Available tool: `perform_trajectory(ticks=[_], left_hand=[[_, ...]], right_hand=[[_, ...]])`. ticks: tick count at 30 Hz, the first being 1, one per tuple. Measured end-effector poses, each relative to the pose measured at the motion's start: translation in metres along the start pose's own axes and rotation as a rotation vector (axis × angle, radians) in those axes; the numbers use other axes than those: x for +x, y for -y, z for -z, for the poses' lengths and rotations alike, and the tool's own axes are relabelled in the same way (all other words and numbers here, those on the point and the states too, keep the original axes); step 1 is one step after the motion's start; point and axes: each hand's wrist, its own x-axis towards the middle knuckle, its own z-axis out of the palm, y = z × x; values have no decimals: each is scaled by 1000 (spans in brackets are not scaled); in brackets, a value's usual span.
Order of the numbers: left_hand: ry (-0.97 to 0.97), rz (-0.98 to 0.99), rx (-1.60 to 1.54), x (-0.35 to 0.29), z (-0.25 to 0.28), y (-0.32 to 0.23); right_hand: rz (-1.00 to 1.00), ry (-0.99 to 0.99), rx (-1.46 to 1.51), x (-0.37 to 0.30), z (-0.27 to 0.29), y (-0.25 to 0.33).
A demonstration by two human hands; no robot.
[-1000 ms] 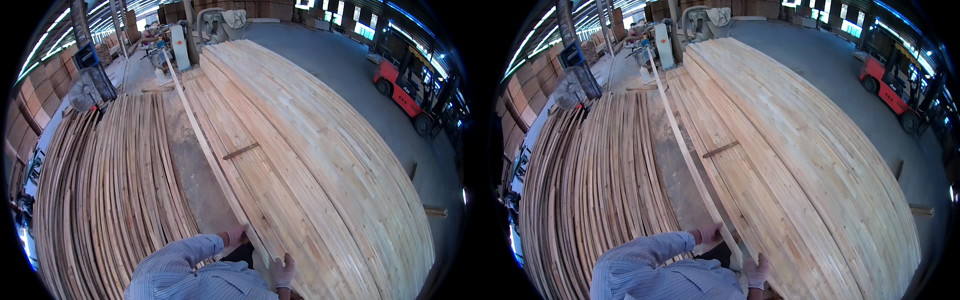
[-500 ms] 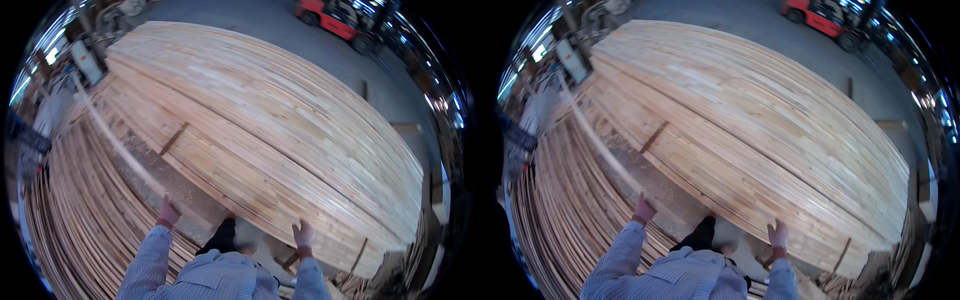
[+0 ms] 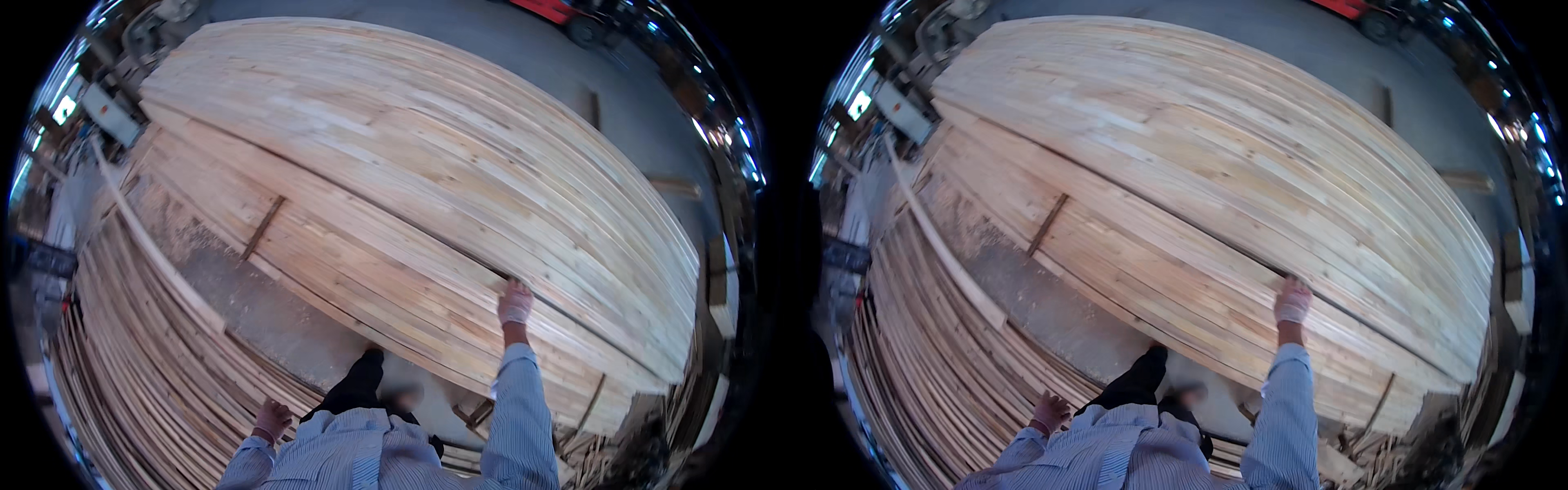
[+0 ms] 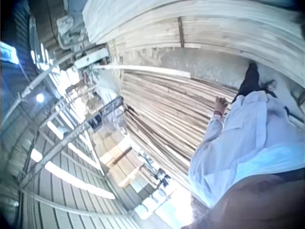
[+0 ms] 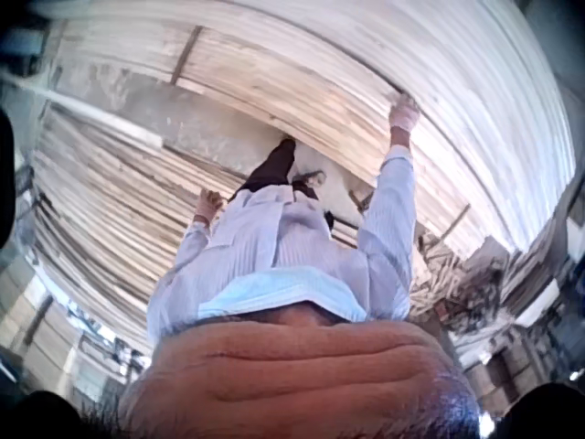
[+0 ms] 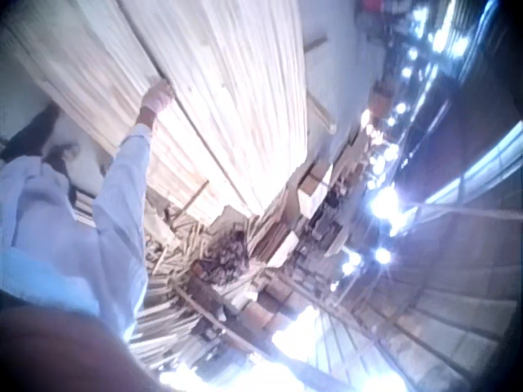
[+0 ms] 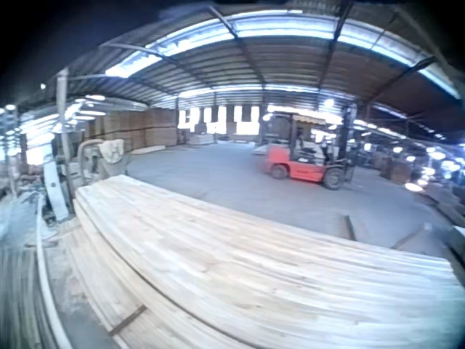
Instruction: The person repeatedly picks up long wooden planks from a large stack and places them onto a separate pile on the floor. The action is performed continuously by hand, moving planks one at a time from the main stack to the new pile.
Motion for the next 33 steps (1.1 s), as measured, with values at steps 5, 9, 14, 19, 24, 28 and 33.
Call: perform_trajectory(ticks=[5,9,14,19,24,28,33], left_hand=[[-214,-46,362,-20,-40,25],[-215,-103,506,7,-69,10],[-12,-378,944,65,-73,-9],[-109,-325,774,77,-186,17],[320,-454,975,99,-225,79],[207,-116,411,87,-255,136],[-12,-127,425,48,-282,167]], right_hand=[[-30,298,-30,24,24,14],[92,341,-34,21,52,8],[274,221,-111,-24,95,11],[318,315,128,-124,122,15],[363,349,416,-237,114,37],[209,559,615,-300,139,68],[160,655,609,-350,158,83]])
